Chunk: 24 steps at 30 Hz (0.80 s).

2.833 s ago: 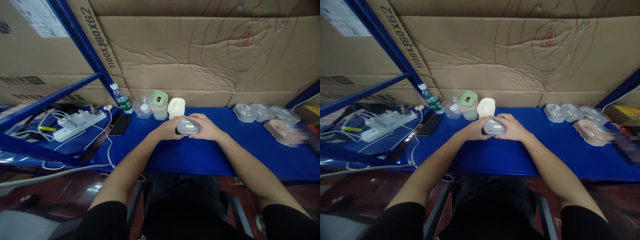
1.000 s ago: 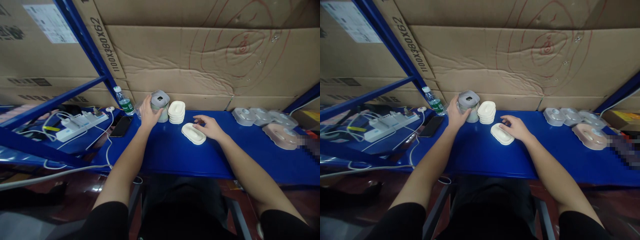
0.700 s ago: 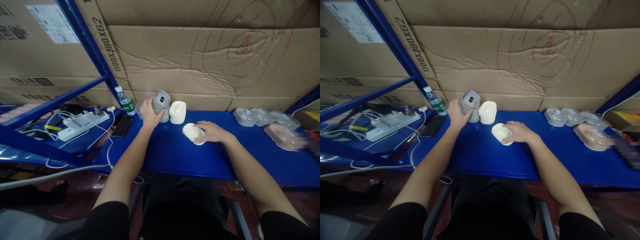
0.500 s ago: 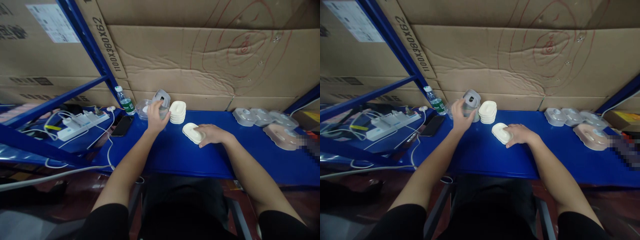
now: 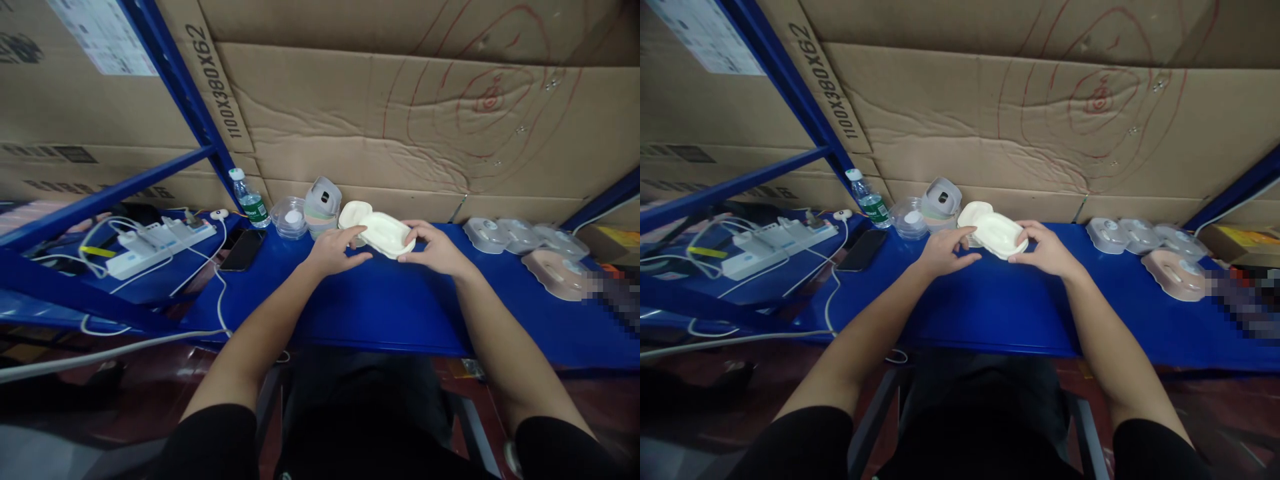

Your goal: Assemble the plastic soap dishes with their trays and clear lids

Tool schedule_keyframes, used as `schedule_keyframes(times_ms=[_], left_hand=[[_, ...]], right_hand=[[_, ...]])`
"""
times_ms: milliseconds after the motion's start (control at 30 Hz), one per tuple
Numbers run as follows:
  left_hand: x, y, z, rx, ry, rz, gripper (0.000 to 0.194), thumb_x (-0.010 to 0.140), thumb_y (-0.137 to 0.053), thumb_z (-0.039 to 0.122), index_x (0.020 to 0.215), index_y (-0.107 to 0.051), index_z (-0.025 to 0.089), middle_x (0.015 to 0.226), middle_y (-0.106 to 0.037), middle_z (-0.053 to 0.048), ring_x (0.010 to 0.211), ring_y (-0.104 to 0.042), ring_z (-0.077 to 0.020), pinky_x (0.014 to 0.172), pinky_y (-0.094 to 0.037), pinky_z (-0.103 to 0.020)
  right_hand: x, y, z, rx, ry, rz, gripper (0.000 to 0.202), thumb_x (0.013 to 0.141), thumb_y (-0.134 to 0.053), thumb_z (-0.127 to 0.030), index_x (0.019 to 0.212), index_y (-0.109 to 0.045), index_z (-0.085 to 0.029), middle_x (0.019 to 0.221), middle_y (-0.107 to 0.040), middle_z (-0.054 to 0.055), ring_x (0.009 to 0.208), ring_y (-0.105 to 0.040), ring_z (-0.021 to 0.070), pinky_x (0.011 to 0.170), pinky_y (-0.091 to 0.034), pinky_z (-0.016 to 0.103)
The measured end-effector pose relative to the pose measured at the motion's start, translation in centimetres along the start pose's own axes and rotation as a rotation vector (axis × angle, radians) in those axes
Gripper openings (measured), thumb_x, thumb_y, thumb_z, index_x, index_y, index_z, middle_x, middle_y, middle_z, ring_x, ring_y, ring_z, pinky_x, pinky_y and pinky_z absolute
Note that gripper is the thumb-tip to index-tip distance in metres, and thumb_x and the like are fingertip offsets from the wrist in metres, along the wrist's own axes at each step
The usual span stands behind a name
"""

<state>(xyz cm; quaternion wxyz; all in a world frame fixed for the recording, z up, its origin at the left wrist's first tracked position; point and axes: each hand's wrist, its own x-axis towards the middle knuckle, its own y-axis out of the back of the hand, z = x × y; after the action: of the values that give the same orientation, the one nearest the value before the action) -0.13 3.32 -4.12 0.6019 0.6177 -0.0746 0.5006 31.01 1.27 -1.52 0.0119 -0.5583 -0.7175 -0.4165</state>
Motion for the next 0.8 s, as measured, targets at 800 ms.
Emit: schedule_keyframes(times_ms=[800], left_hand=[[-0.1, 1.1, -2.2, -0.083, -0.102, 0.441, 0.043, 0.105, -0.058, 0.057, 0.117, -0.072, 0.018, 0.070, -0.073, 0.000, 0.056, -0.064, -0.0143, 0.068, -0.057, -0.030]], right_hand=[[10.5, -16.2, -0.3, -0.397, -0.361, 0.537, 0.026, 0.081, -0.082, -0.038, 0.087, -0.062, -0.023, 0.154, -0.046, 0.019, 0.149, -0.042, 0.0404, 0.122, -0.038, 0.055]])
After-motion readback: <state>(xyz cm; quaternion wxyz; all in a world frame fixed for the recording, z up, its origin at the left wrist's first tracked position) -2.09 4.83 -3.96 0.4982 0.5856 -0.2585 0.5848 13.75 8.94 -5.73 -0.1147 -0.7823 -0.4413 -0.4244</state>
